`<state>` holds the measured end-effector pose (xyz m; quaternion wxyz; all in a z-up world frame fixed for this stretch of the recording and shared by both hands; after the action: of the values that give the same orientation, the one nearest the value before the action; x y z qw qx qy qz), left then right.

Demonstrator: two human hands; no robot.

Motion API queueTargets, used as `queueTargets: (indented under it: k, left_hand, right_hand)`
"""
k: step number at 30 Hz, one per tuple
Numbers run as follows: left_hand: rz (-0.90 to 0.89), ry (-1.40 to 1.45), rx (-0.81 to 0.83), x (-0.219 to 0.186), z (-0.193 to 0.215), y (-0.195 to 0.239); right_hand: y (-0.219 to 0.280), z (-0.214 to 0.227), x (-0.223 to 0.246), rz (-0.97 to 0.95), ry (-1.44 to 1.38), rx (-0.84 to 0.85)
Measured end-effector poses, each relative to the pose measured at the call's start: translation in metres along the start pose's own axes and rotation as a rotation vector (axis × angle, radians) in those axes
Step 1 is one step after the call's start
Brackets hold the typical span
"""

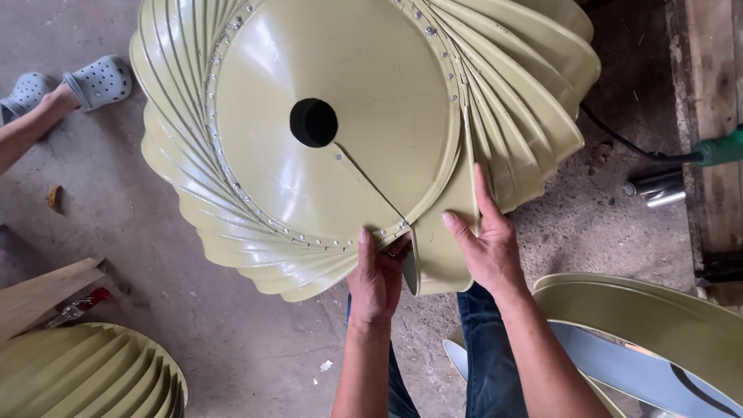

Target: Assembling a wind-driven roof turbine ventilator by drilling and riveting metal fins to a central base.

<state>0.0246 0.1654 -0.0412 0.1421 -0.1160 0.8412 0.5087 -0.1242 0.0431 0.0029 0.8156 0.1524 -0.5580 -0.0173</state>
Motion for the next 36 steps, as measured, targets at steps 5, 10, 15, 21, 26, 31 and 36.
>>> queueTargets:
  k: [5, 10, 15, 21, 26, 31, 36]
  left_hand:
    - [0.007, -0.045, -0.034, -0.002, -0.008, 0.003]
    - [-0.078, -0.043, -0.013, -0.015, -0.043, 0.019]
    - [-0.054, -0.024, -0.020, -0.009, -0.027, 0.014]
    - [-0.061, -0.040, -0.037, -0.008, -0.021, 0.011]
    - [-0.076, -0.070, -0.006, -0.009, -0.023, 0.014]
    - [0.014, -0.060, 0.036, -0.008, -0.012, 0.009]
    - [0.071, -0.086, -0.002, -0.008, -0.007, 0.010]
  right_hand:
    - [0.004, 0.002, 0.003, -0.004, -0.042, 0.011]
    - [0.011, 0.013, -0.013, -0.372, -0.095, -0.087]
    - [0.005, 0.019, -0.009, -0.087, -0.081, -0.057]
    - [0.000, 0.024, -0.010, 0.023, -0.048, -0.020]
    - [0.000, 0.026, 0.003, -0.085, -0.067, -0.056]
    - [-0.001, 0.029, 0.015, -0.079, 0.026, -0.015]
    - [0.000, 0.029, 0.020, -0.087, 0.036, -0.019]
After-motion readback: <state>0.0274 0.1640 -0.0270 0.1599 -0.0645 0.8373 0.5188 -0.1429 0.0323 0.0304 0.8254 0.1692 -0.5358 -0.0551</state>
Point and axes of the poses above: each hand's wrist, its own y-axis away from the middle knuckle, its own z-axis out of the back of the hand, x = y × z, the point moved 2 cm from there along -y, towards the middle knuckle, and after that the axes turned 12 degrees about -x, right-handed, at the moved point
